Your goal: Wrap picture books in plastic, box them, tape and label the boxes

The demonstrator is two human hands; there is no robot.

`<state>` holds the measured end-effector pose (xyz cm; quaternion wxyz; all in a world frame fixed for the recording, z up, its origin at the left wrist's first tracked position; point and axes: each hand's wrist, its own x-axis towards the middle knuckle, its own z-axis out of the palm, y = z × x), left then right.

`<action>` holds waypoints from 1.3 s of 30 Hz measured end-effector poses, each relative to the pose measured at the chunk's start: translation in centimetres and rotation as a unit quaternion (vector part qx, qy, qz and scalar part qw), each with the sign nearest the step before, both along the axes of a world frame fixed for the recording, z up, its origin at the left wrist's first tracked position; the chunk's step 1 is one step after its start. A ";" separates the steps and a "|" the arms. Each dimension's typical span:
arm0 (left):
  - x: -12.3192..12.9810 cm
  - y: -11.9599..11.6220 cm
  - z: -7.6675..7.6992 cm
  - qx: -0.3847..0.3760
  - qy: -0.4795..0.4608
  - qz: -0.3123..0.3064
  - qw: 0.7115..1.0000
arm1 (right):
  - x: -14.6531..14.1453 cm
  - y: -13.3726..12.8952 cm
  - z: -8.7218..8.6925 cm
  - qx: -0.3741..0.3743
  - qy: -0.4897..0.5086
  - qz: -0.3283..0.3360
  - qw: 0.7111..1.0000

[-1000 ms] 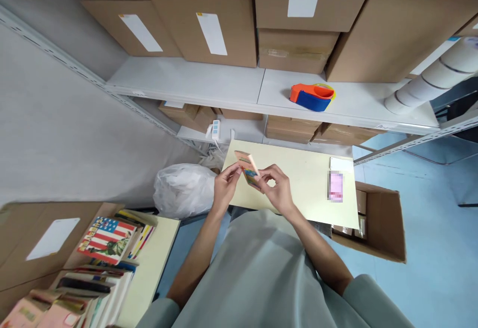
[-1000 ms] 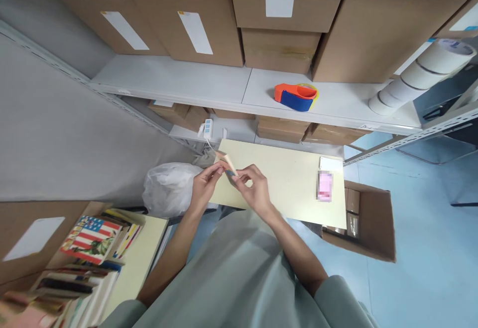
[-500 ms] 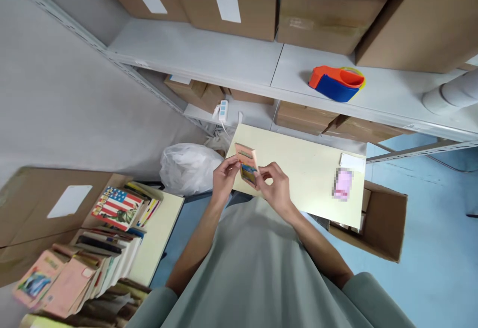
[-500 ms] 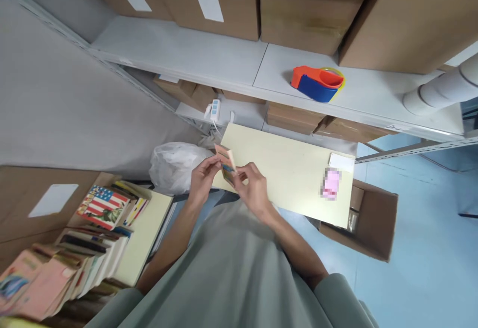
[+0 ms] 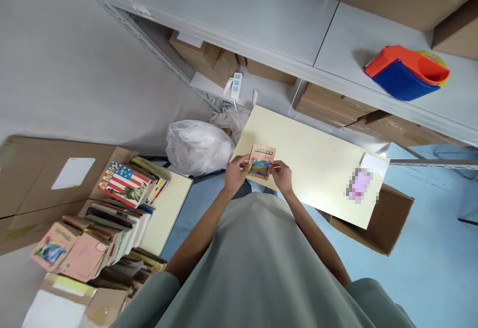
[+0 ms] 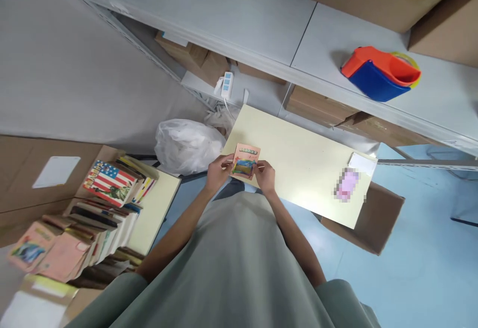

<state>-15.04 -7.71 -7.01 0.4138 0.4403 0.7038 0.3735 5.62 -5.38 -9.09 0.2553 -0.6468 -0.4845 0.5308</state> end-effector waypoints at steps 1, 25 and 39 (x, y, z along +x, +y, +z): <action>-0.4 0.8 0.3 0.010 -0.002 -0.004 1.000 | -0.3 0.6 0.4 0.009 0.006 -0.006 1.000; -24.9 1.9 -13.7 -0.108 0.093 0.055 0.988 | -12.7 -0.5 -0.7 -0.125 0.002 -0.051 0.991; -33.2 6.3 -24.5 -0.250 0.184 -0.068 0.948 | -15.8 -2.2 -0.7 -0.189 -0.042 -0.038 0.980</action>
